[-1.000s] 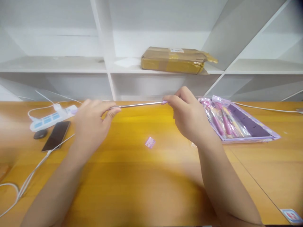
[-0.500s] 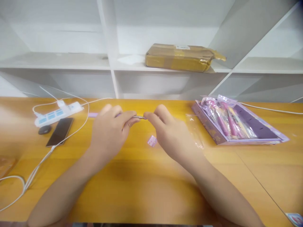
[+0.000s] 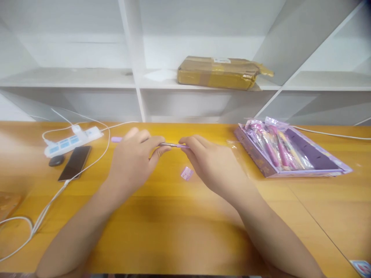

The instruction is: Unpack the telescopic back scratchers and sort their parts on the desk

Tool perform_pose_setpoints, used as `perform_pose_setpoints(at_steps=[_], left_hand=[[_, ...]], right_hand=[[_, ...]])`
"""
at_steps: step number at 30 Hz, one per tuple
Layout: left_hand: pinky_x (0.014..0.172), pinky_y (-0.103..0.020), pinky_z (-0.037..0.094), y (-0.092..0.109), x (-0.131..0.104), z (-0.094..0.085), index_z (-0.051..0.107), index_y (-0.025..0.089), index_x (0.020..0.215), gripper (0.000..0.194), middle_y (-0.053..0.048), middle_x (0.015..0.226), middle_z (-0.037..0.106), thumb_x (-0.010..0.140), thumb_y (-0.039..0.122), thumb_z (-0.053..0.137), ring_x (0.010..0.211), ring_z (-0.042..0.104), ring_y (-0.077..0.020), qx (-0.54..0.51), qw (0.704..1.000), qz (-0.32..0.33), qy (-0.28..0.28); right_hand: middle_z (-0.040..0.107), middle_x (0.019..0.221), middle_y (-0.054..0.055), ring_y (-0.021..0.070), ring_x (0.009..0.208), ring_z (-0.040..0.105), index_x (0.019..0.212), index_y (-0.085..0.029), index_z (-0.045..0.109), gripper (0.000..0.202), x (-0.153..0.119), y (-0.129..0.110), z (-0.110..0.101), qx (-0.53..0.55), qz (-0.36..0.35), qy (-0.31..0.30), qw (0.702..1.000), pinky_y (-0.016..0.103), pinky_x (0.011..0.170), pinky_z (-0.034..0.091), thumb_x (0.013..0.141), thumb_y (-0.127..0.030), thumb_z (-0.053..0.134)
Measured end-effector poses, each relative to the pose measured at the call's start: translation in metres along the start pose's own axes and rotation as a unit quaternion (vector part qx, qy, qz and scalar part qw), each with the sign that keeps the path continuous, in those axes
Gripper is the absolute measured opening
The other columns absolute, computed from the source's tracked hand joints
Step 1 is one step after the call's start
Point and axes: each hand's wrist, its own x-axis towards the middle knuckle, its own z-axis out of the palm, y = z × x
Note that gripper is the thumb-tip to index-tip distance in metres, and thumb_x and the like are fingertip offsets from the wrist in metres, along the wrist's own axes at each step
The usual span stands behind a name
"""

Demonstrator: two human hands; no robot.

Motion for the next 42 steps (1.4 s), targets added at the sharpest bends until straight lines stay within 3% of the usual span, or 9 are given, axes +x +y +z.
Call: perform_pose_setpoints(at_steps=[6, 13, 20, 23, 28, 31, 33, 37, 42], left_hand=[[0.066, -0.036, 0.037, -0.002, 0.0, 0.002, 0.077, 0.023, 0.102, 0.023, -0.004, 0.076, 0.063, 0.104, 0.042, 0.064, 0.077, 0.054, -0.0242, 0.009, 1.0, 0.001, 0.012], [0.068, -0.036, 0.039, 0.003, -0.002, 0.004, 0.078, 0.025, 0.1, 0.025, -0.004, 0.078, 0.065, 0.106, 0.044, 0.062, 0.076, 0.053, -0.0225, -0.009, 0.999, 0.016, 0.034], [0.07, -0.037, 0.041, -0.006, 0.002, 0.008, 0.077, 0.027, 0.099, 0.028, -0.003, 0.076, 0.065, 0.107, 0.047, 0.059, 0.075, 0.053, -0.0217, -0.018, 0.997, 0.02, 0.071], [0.074, -0.038, 0.042, -0.033, 0.008, 0.001, 0.076, 0.027, 0.099, 0.03, -0.004, 0.082, 0.069, 0.107, 0.05, 0.058, 0.08, 0.055, -0.0229, 0.009, 0.997, -0.007, 0.079], [0.074, -0.037, 0.039, -0.132, 0.002, -0.036, 0.067, 0.024, 0.077, 0.047, -0.002, 0.074, 0.062, 0.098, 0.067, 0.063, 0.08, 0.045, -0.0212, 0.092, 0.98, -0.084, 0.153], [0.074, -0.037, 0.036, -0.174, -0.007, -0.053, 0.058, 0.024, 0.071, 0.052, 0.0, 0.071, 0.056, 0.09, 0.071, 0.068, 0.08, 0.039, -0.0204, 0.101, 0.975, -0.102, 0.168], [0.075, -0.037, 0.035, -0.181, -0.009, -0.054, 0.056, 0.024, 0.073, 0.052, -0.001, 0.072, 0.054, 0.09, 0.071, 0.068, 0.083, 0.039, -0.021, 0.094, 0.976, -0.114, 0.157], [0.076, -0.037, 0.037, -0.166, -0.002, -0.047, 0.054, 0.023, 0.074, 0.053, -0.001, 0.074, 0.053, 0.09, 0.071, 0.067, 0.085, 0.04, -0.0209, 0.093, 0.978, -0.117, 0.146], [0.073, -0.036, 0.036, -0.152, 0.005, -0.045, 0.053, 0.023, 0.074, 0.052, 0.0, 0.072, 0.053, 0.091, 0.07, 0.067, 0.082, 0.041, -0.0198, 0.11, 0.978, -0.09, 0.152]], right_hand=[[0.071, 0.098, 0.006, 0.02, 0.073, 0.061, 0.11, -0.02, 0.064, 0.024, 0.005, 0.001, 0.001, -0.008, 0.014, 0.033, 0.999, 0.031, 0.058, 0.032, 0.114, -0.037, 0.047], [0.067, 0.09, 0.006, 0.0216, 0.082, 0.052, 0.101, -0.021, 0.066, 0.017, 0.006, 0.012, 0.005, -0.021, -0.131, 0.101, 0.986, 0.035, 0.07, 0.032, 0.111, -0.021, 0.052], [0.067, 0.081, 0.003, 0.0201, 0.079, 0.052, 0.102, -0.022, 0.067, 0.019, 0.011, 0.023, 0.006, -0.043, -0.146, 0.173, 0.973, 0.035, 0.071, 0.029, 0.111, -0.018, 0.051], [0.069, 0.087, 0.005, 0.0221, 0.082, 0.054, 0.103, -0.024, 0.07, 0.026, 0.014, 0.066, 0.003, -0.071, -0.108, 0.171, 0.977, 0.036, 0.075, 0.031, 0.111, -0.019, 0.045], [0.066, 0.081, 0.012, 0.0272, 0.081, 0.052, 0.092, -0.027, 0.067, 0.03, -0.002, 0.189, -0.004, -0.106, 0.026, 0.292, 0.95, 0.042, 0.08, 0.038, 0.109, -0.03, 0.043], [0.069, 0.088, 0.016, 0.0298, 0.086, 0.054, 0.089, -0.028, 0.064, 0.029, -0.016, 0.231, -0.007, -0.115, 0.08, 0.287, 0.948, 0.045, 0.083, 0.04, 0.107, -0.041, 0.044], [0.071, 0.095, 0.016, 0.0305, 0.091, 0.057, 0.091, -0.029, 0.063, 0.03, -0.019, 0.237, -0.01, -0.111, 0.101, 0.263, 0.953, 0.044, 0.087, 0.041, 0.107, -0.045, 0.043], [0.073, 0.101, 0.019, 0.032, 0.101, 0.062, 0.094, -0.029, 0.065, 0.03, -0.017, 0.237, -0.018, -0.108, 0.158, 0.276, 0.942, 0.045, 0.095, 0.043, 0.106, -0.045, 0.042], [0.075, 0.107, 0.02, 0.0326, 0.107, 0.068, 0.099, -0.028, 0.066, 0.015, -0.025, 0.248, -0.025, -0.107, 0.21, 0.314, 0.92, 0.045, 0.098, 0.047, 0.097, -0.028, 0.051]])
